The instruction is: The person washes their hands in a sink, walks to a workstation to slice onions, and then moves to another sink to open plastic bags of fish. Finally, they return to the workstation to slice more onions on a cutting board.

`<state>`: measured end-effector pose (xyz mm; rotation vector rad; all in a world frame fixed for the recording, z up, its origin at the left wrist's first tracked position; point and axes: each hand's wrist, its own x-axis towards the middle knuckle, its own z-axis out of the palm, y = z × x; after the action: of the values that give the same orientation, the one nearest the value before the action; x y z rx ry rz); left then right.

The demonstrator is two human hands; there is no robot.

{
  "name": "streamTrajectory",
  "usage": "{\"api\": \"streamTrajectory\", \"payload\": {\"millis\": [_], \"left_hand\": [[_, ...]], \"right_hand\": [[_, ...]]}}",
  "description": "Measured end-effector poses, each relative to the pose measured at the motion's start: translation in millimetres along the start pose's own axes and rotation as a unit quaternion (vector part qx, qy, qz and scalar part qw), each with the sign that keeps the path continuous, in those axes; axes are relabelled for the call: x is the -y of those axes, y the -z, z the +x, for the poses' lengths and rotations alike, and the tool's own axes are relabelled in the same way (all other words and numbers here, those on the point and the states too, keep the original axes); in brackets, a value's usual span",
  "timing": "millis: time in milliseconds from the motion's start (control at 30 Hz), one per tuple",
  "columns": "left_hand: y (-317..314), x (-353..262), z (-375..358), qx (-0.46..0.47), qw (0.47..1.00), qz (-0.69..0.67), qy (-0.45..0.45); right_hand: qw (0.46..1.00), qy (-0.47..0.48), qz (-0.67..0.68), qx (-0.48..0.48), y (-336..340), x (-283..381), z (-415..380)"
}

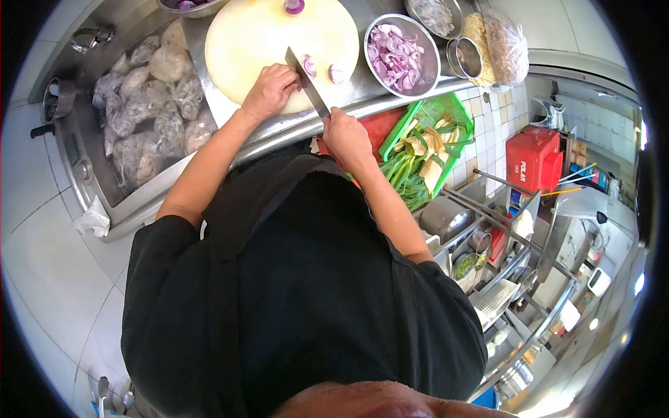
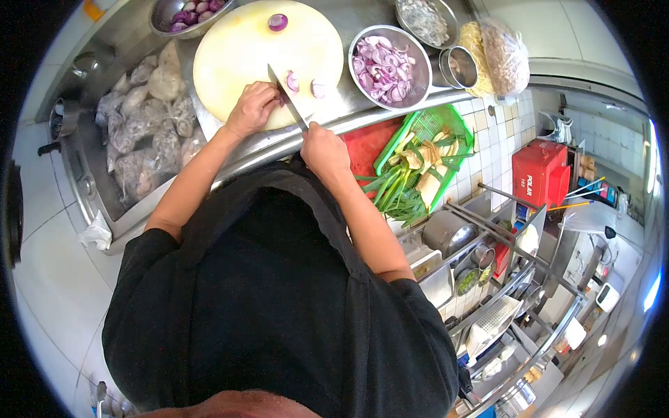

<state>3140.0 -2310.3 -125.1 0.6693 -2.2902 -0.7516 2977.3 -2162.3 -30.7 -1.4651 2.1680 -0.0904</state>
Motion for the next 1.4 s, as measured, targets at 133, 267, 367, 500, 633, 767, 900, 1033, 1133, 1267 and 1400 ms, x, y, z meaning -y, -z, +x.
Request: {"api": "streamTrajectory", "payload": {"millis": [133,267,367,500,633,767,900,1033,1133,1267,1400], "left_hand": [[-1.3,2.0,-1.9,-0.018,1.000,-0.008,0.010],[-3.6,2.3,-2.4,-0.027,1.000,0.004,0.008],[-3.1,2.9,-3.5,-0.025,1.000,-0.003,0.013],[-5.6,1.3,-3.2,-0.071,0.997,0.007,-0.009],[-3.9,0.1,-0.5,-0.064,0.998,0.017,-0.007],[2.8,-4.1,13.3,-0.015,0.999,0.038,0.006],[23.7,-70.3,52.5,-0.142,0.989,0.026,0.022],[-19.6,-75.7,81.2,0.105,0.988,0.115,-0.001],[-56.0,-48.2,98.6,0.138,0.974,0.180,0.017],[-49.6,-39.6,106.5,0.124,0.979,0.095,0.133],[-38.3,-31.4,115.0,0.028,0.953,-0.116,0.277]], "right_hand": [[1.000,0.007,0.005,-0.007,16.6,7.3,-4.3],[1.000,0.016,-0.003,-0.012,8.6,2.4,-2.4],[1.000,0.017,0.002,-0.008,20.1,6.2,-8.0],[1.000,0.011,0.015,0.000,17.5,2.7,-14.0],[1.000,0.021,0.007,0.014,8.1,3.4,8.5],[0.998,0.024,0.053,0.011,25.0,-5.3,14.2],[0.995,0.017,0.096,0.007,16.5,-7.9,2.6],[0.992,0.015,0.097,0.074,3.6,-8.0,-0.7],[0.990,0.002,0.108,0.095,11.3,-12.5,3.9],[0.988,0.007,0.115,0.107,6.0,-27.3,17.3],[0.984,-0.004,0.117,0.133,19.6,-24.2,21.1]]}}
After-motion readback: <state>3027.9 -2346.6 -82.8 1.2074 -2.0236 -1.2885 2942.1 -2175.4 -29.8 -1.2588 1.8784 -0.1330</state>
